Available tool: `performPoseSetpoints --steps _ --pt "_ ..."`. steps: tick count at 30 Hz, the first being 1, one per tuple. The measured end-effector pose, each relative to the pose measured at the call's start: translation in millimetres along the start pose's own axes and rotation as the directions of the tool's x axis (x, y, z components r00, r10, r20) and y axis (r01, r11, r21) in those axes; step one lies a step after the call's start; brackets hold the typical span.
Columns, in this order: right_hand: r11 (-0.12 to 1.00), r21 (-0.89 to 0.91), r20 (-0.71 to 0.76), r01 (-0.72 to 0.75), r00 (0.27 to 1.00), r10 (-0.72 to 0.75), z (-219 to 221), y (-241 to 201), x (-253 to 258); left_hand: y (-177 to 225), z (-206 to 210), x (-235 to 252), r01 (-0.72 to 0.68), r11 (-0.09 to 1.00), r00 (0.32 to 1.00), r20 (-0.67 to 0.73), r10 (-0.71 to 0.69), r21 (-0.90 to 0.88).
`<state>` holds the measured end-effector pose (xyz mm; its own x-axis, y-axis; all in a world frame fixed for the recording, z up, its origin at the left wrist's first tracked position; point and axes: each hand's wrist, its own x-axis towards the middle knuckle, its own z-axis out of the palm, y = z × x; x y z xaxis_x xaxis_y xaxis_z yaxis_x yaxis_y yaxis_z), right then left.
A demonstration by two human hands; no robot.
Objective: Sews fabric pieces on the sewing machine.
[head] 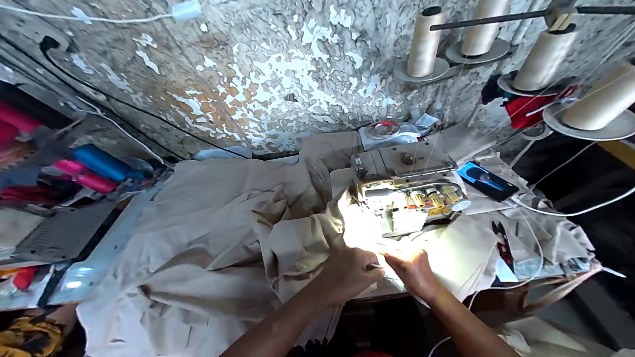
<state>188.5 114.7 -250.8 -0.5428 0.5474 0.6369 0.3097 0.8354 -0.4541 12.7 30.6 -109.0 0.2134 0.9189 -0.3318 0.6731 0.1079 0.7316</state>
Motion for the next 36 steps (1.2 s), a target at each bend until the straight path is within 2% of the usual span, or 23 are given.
performPoseSetpoints --steps 4,8,14,20,28,31,34,36 --pt "0.998 -0.062 -0.054 0.027 0.998 -0.031 5 -2 2 5 2 -2 0.011 0.999 1.0 -0.004 -0.011 0.05" --pt "0.996 -0.086 -0.075 -0.032 0.997 0.025 8 -4 3 5 4 0 0.014 0.997 1.0 -0.028 -0.012 0.073" --pt "0.99 -0.124 -0.054 -0.065 0.997 0.058 10 2 6 2 5 4 -0.012 0.991 0.994 -0.103 0.026 0.131" --pt "0.986 -0.144 -0.03 -0.081 0.997 0.078 9 2 13 4 7 9 0.053 0.974 0.988 -0.151 -0.02 0.219" --pt "0.984 -0.154 -0.031 -0.089 0.996 0.085 12 1 18 -5 10 15 0.044 0.955 0.965 -0.26 0.035 0.294" --pt "0.975 -0.176 -0.041 -0.137 0.99 0.132 16 -9 8 -17 14 18 0.013 0.943 0.935 -0.337 0.106 0.332" --pt "0.969 -0.14 -0.055 -0.202 0.979 0.196 21 -23 -4 -27 10 22 0.008 0.957 0.921 -0.375 0.105 0.288" --pt "0.966 -0.108 -0.072 -0.236 0.971 0.229 25 -28 -8 -31 4 26 0.034 0.962 0.936 -0.346 0.064 0.27"
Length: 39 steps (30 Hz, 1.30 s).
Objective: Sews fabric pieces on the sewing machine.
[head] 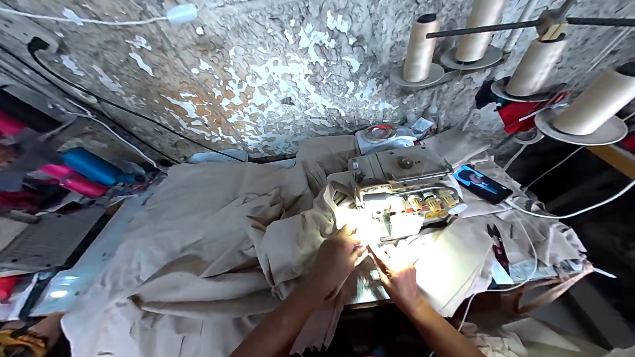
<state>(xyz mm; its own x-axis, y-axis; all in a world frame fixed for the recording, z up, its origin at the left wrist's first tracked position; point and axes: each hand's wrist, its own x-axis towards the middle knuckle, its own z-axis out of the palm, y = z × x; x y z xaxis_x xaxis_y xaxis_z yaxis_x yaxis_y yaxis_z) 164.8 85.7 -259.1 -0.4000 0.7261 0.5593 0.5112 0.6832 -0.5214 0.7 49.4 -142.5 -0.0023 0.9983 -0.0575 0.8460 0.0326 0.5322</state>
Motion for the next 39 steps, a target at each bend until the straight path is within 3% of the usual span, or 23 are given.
performPoseSetpoints --steps 2,4,9,14,16,24,27,31,36,39 --pt "1.0 0.016 -0.008 -0.011 1.0 0.011 1 -2 -2 -9 0 6 0.01 0.999 0.999 0.039 -0.012 0.05" --pt "1.0 0.03 -0.015 -0.002 1.0 0.002 1 -3 -2 -24 5 11 -0.021 0.996 1.0 -0.008 0.021 0.082" --pt "0.996 0.078 -0.01 -0.048 0.999 0.049 -8 0 -7 -52 11 27 0.038 0.997 0.997 -0.07 -0.043 -0.065" --pt "0.995 0.035 -0.018 -0.092 0.996 0.092 -19 10 -15 -67 9 41 -0.073 0.985 0.982 -0.181 0.044 -0.158" --pt "0.993 -0.006 -0.014 -0.118 0.993 0.118 -27 16 -18 -70 8 45 -0.05 0.98 0.984 -0.18 0.015 -0.194" --pt "0.958 -0.161 -0.165 -0.239 0.963 0.213 -85 81 -8 -80 17 38 0.031 0.95 0.962 -0.247 -0.112 -0.31" --pt "0.885 -0.261 -0.17 -0.386 0.921 0.351 -115 110 -1 -76 27 20 0.027 0.9 0.948 -0.276 -0.162 -0.435" --pt "0.689 -0.389 -0.086 -0.611 0.769 0.634 -136 141 4 -66 54 -12 -0.034 0.766 0.914 -0.33 -0.236 -0.642" --pt "0.537 -0.529 0.0 -0.657 0.633 0.774 -135 159 -1 -45 87 -47 -0.081 0.745 0.879 -0.4 -0.26 -0.662" --pt "0.54 -0.546 -0.006 -0.64 0.647 0.762 -133 158 -2 -36 78 -51 -0.086 0.829 0.862 -0.458 -0.216 -0.552"
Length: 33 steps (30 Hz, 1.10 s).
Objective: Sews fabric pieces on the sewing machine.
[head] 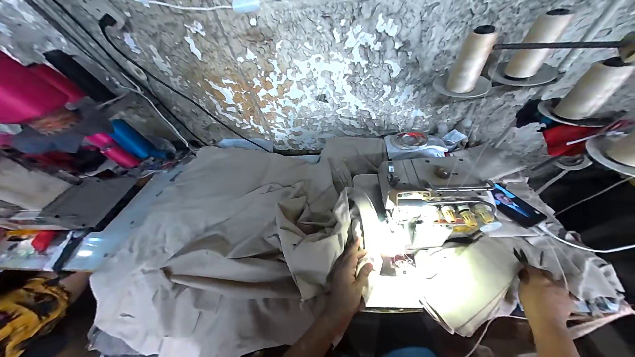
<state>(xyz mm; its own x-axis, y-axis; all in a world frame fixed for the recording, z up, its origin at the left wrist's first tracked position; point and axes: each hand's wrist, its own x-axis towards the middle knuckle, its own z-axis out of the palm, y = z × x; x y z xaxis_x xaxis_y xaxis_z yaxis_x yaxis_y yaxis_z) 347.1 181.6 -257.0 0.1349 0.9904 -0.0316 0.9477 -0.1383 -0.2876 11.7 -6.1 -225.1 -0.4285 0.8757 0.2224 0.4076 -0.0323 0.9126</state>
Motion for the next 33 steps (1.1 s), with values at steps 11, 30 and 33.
performPoseSetpoints --steps 11,30,33 --pt "0.999 0.039 -0.068 -0.003 0.998 0.006 -7 1 -6 25 -31 150 -0.595 0.594 0.719 0.689 0.092 0.541" --pt "0.428 0.779 -0.228 0.459 0.843 -0.488 1 -143 -117 50 -29 79 0.189 0.793 0.908 0.204 -0.365 0.579" --pt "0.489 0.727 -0.16 0.483 0.811 -0.563 3 -169 -121 47 -36 78 0.248 0.832 0.907 0.183 -0.379 0.496"
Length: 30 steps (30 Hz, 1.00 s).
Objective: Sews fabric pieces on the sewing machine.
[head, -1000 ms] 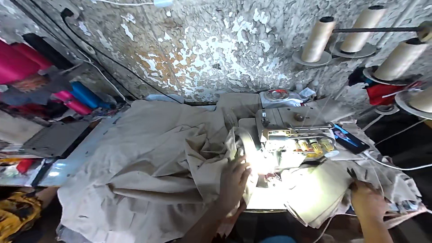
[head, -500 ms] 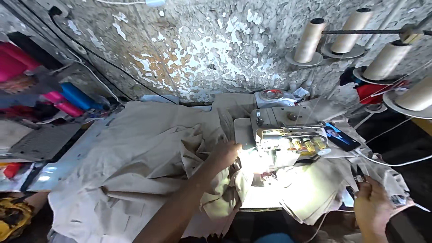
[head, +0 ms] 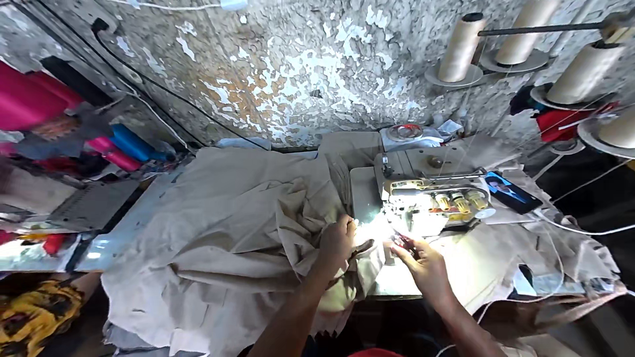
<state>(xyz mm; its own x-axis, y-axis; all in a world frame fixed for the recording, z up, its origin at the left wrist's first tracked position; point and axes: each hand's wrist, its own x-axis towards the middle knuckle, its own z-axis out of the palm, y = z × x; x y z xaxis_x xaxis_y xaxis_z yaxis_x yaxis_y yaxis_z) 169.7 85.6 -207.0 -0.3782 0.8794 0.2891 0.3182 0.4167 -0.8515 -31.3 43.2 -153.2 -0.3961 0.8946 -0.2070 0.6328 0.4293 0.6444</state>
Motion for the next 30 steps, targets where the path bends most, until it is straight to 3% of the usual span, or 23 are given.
performPoseSetpoints --steps 6,8,10,12,14,16,19,21,23,25,27,30 --pt "0.986 -0.162 0.102 0.034 0.995 -0.018 19 -14 9 -7 5 -6 -0.03 0.998 0.999 -0.031 0.029 -0.05" --pt "0.992 -0.127 0.087 0.018 0.996 -0.007 20 -10 6 -9 6 -6 -0.084 0.995 0.996 -0.042 0.081 -0.06" --pt "1.0 -0.017 0.036 -0.012 0.999 0.013 17 -6 0 -12 7 -12 -0.185 0.981 0.974 -0.145 0.175 -0.054" --pt "0.987 0.148 -0.032 -0.06 0.997 0.066 11 -2 -7 -10 10 -20 -0.312 0.95 0.912 -0.273 0.305 0.02" --pt "0.939 0.315 -0.074 -0.139 0.983 0.17 5 0 -15 -1 18 -25 -0.458 0.881 0.801 -0.376 0.466 0.116" --pt "0.888 0.4 -0.076 -0.227 0.957 0.279 2 4 -24 15 28 -28 -0.561 0.812 0.732 -0.363 0.576 0.158" --pt "0.805 0.468 -0.026 -0.364 0.905 0.424 4 15 -38 42 44 -26 -0.577 0.791 0.761 -0.218 0.611 0.203" --pt "0.793 0.465 -0.004 -0.395 0.894 0.447 2 22 -48 53 52 -20 -0.515 0.809 0.833 -0.06 0.551 0.284" --pt "0.813 0.425 -0.01 -0.398 0.896 0.444 -2 29 -57 53 58 -15 -0.493 0.795 0.86 0.058 0.507 0.353" --pt "0.818 0.402 -0.011 -0.41 0.892 0.453 -6 32 -62 46 59 -16 -0.521 0.793 0.844 0.052 0.533 0.317" --pt "0.826 0.391 -0.028 -0.407 0.891 0.452 -9 34 -65 34 57 -17 -0.522 0.812 0.826 -0.082 0.558 0.261" --pt "0.858 0.322 -0.039 -0.4 0.9 0.434 -9 30 -62 21 29 -18 -0.359 0.909 0.899 -0.182 0.398 0.213"
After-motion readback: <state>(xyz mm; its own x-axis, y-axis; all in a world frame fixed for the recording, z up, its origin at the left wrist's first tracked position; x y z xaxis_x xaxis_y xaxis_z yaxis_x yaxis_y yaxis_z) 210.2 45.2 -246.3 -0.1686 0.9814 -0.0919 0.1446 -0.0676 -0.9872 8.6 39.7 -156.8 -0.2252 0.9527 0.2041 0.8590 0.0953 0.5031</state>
